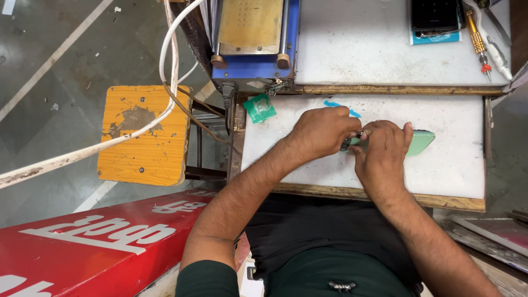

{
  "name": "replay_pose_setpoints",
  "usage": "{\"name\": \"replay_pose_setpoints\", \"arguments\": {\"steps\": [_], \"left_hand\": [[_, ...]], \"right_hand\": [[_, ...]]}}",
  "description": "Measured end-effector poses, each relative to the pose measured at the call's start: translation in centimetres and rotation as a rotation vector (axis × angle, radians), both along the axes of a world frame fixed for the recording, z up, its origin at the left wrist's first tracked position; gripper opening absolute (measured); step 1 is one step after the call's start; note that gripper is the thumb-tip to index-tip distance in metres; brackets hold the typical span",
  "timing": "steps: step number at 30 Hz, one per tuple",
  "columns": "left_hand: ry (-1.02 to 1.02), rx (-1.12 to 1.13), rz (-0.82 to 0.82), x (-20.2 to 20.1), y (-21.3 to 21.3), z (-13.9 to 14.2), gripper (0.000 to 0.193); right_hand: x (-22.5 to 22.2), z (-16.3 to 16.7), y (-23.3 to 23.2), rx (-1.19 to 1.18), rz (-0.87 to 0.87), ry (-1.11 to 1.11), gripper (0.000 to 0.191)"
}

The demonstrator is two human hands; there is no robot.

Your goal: The person uses a small metal tool to pry open the back cover of a light green smartphone. They carefully work around the edges to separate the back panel, then lift it off to reveal the internal components. The back cover is placed aside on the workbench.

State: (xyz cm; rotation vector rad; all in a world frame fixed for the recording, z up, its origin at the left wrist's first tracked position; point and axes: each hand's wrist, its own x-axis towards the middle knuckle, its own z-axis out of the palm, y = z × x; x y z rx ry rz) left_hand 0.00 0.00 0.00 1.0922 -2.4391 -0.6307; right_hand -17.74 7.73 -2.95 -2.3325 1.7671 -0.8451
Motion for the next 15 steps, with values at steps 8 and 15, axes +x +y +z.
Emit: {"name": "replay_pose_setpoints", "arguments": {"steps": [8, 15], "left_hand": [[0.102, 0.103, 0.045, 1.8, 8.4, 3.6, 0.011], [0.198, -0.046, 0.173, 8.0, 14.7, 6.6, 0.026]], "right_hand": [[1.3, 3.6, 8.7, -0.008, 0.007, -0.022, 0.046], [6.9, 7.0, 12.0, 0.016, 0.009, -0.034, 0.044]]}}
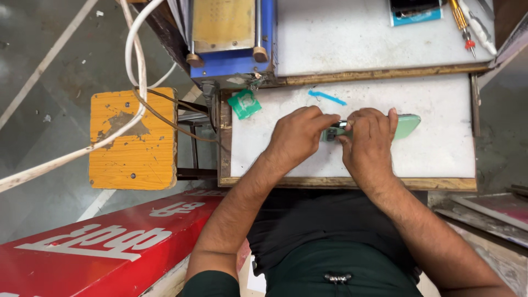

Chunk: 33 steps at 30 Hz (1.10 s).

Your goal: The person uses a small metal tool to pry open the back cover of a light green smartphone. They carefully work around the edges to separate the back panel, then lift it off to reveal the internal components. The back cover is placed aside on the workbench.

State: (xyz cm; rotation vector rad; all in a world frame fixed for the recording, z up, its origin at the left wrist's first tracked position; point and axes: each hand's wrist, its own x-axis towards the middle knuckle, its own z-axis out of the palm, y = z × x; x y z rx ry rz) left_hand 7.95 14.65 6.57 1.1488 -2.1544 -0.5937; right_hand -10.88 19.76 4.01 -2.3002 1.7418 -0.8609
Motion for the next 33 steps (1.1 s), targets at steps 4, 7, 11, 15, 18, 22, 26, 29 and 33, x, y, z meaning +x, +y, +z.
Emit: {"name": "replay_pose_setpoints", "arguments": {"steps": [4, 7, 11, 15, 18, 22, 26, 29, 33], "left_hand": [[0.058, 0.099, 0.027, -2.2, -1.6, -9.0, 0.025], [0.119, 0.193, 0.007, -2.0, -2.5, -8.8, 0.019], [-0.002, -0.117, 0.026, -0.5, -0.4, -9.5, 0.028], [-0.111, -0.297, 0.018, 0.9, 0.1, -10.1, 0.038], [-0.094, -0.156, 0.019, 0.7, -1.1, -10.0, 0.035], [-0.026, 0.06, -0.033, 3.7, -3.6, -9.0, 0.017], [0.016, 0.189, -0.068, 5.7, -5.3, -9.0, 0.015], [0.032, 0.166, -0.047, 6.6, -5.1, -9.3, 0.018], [-0.078, -0.126, 0.026, 7.0, -2.7, -9.4, 0.027]], "right_hand": [[-2.2, -9.1, -1.7, -0.015, 0.008, -0.005, 0.044], [-2.0, -8.6, -2.1, -0.017, 0.006, 0.011, 0.043], [-0.6, -8.7, -1.5, -0.003, 0.0, 0.027, 0.045], [0.8, -9.1, -1.6, 0.024, -0.006, 0.012, 0.046], [0.6, -8.9, -2.6, 0.009, 0.003, 0.017, 0.046], [3.2, -8.3, -3.4, 0.006, 0.013, 0.013, 0.044], [5.3, -7.9, -3.6, 0.019, 0.012, 0.016, 0.044], [6.1, -7.9, -3.9, 0.023, 0.009, 0.026, 0.045], [6.8, -8.0, -4.5, 0.034, 0.014, 0.016, 0.044]]}}
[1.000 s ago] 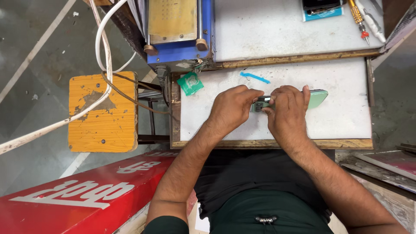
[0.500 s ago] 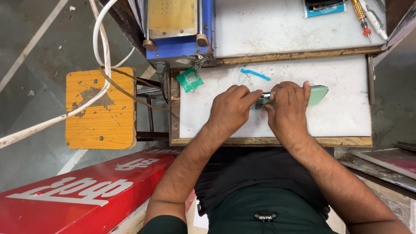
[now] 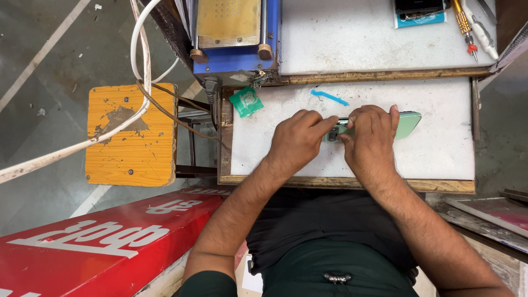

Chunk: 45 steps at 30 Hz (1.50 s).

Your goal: The person uses a small metal tool to pry open the back cover of a light green smartphone. They carefully work around the edges to separate the back panel, then lift it off to reveal the internal components. The back cover is placed aside on the workbench.

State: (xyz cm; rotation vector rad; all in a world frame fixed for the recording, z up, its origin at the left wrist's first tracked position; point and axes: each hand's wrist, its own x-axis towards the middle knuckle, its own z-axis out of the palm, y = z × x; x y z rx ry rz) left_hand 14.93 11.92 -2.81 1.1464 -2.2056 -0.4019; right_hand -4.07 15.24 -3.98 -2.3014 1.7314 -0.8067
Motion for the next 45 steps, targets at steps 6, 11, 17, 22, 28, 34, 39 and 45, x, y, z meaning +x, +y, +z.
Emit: {"name": "replay_pose_setpoints", "arguments": {"steps": [6, 11, 17, 22, 28, 34, 39, 45], "left_hand": [[0.134, 0.198, 0.045, -0.3, -1.2, 0.4, 0.023], [0.183, 0.395, 0.028, 0.6, -2.8, 0.9, 0.016], [0.221, 0.492, 0.016, 0.8, -3.6, 0.4, 0.017], [0.135, 0.046, 0.048, 1.9, -2.1, -0.1, 0.024], [0.182, 0.222, 0.06, 2.2, -2.2, -0.5, 0.023], [0.234, 0.467, 0.041, 2.9, -3.8, 0.2, 0.018], [0.219, 0.577, 0.032, 3.2, -4.6, 0.2, 0.018], [0.295, 0.428, -0.018, 4.1, -4.5, -0.5, 0.019]], "right_hand": [[-0.5, 0.3, -1.0, 0.008, 0.008, 0.0, 0.045], [0.5, 0.3, -1.3, 0.0, -0.009, -0.003, 0.044], [0.6, 0.4, -1.8, 0.0, -0.011, 0.019, 0.044], [1.7, 0.3, -2.1, 0.023, -0.004, 0.009, 0.043], [2.0, 0.2, -2.3, 0.012, 0.004, 0.02, 0.042], [2.4, 0.0, -2.9, 0.001, 0.025, 0.0, 0.041], [2.2, -0.4, -3.1, 0.0, 0.025, 0.01, 0.041], [2.2, -2.1, -3.1, -0.09, 0.067, 0.058, 0.045]]}}
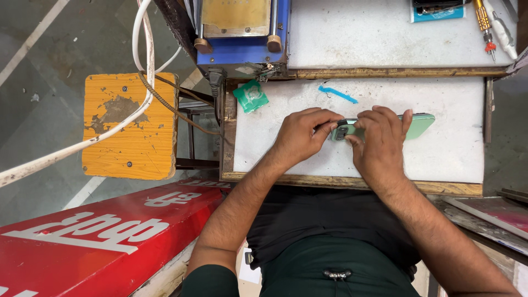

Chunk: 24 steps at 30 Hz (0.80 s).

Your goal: The person uses a small metal tool to pry open the back cover of a light green smartphone. They carefully work around the edges to separate the back panel, then lift it off to reveal the internal components. The back cover is placed aside on the workbench.

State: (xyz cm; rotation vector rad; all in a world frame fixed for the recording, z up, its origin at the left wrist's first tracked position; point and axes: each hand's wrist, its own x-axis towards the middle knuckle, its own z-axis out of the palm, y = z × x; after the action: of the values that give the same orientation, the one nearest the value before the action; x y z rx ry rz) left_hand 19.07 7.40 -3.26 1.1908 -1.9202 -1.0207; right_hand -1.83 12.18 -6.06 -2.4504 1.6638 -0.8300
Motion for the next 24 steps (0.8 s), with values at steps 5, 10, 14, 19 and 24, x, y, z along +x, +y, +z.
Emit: {"name": "replay_pose_setpoints", "arguments": {"steps": [5, 10, 14, 19, 24], "left_hand": [[0.056, 0.039, -0.024, 0.4, -0.2, -0.6, 0.019], [0.1, 0.13, -0.084, 1.2, -1.2, -1.1, 0.019], [0.065, 0.15, -0.124, 1.5, -1.6, -1.3, 0.02], [0.092, 0.118, -0.144, 1.8, -1.6, -1.6, 0.02], [0.061, -0.011, -0.09, 2.1, -0.6, -1.7, 0.02]], "right_hand": [[-0.4, -1.3, -0.1, -0.091, 0.013, 0.072, 0.044], [-0.5, -2.0, -0.4, -0.108, 0.037, 0.042, 0.04], [-0.2, -2.2, -0.7, -0.123, 0.036, 0.036, 0.038], [0.1, -2.1, -0.5, -0.108, 0.034, 0.0, 0.035], [0.6, -1.7, -0.2, -0.066, 0.002, 0.011, 0.03]]}}
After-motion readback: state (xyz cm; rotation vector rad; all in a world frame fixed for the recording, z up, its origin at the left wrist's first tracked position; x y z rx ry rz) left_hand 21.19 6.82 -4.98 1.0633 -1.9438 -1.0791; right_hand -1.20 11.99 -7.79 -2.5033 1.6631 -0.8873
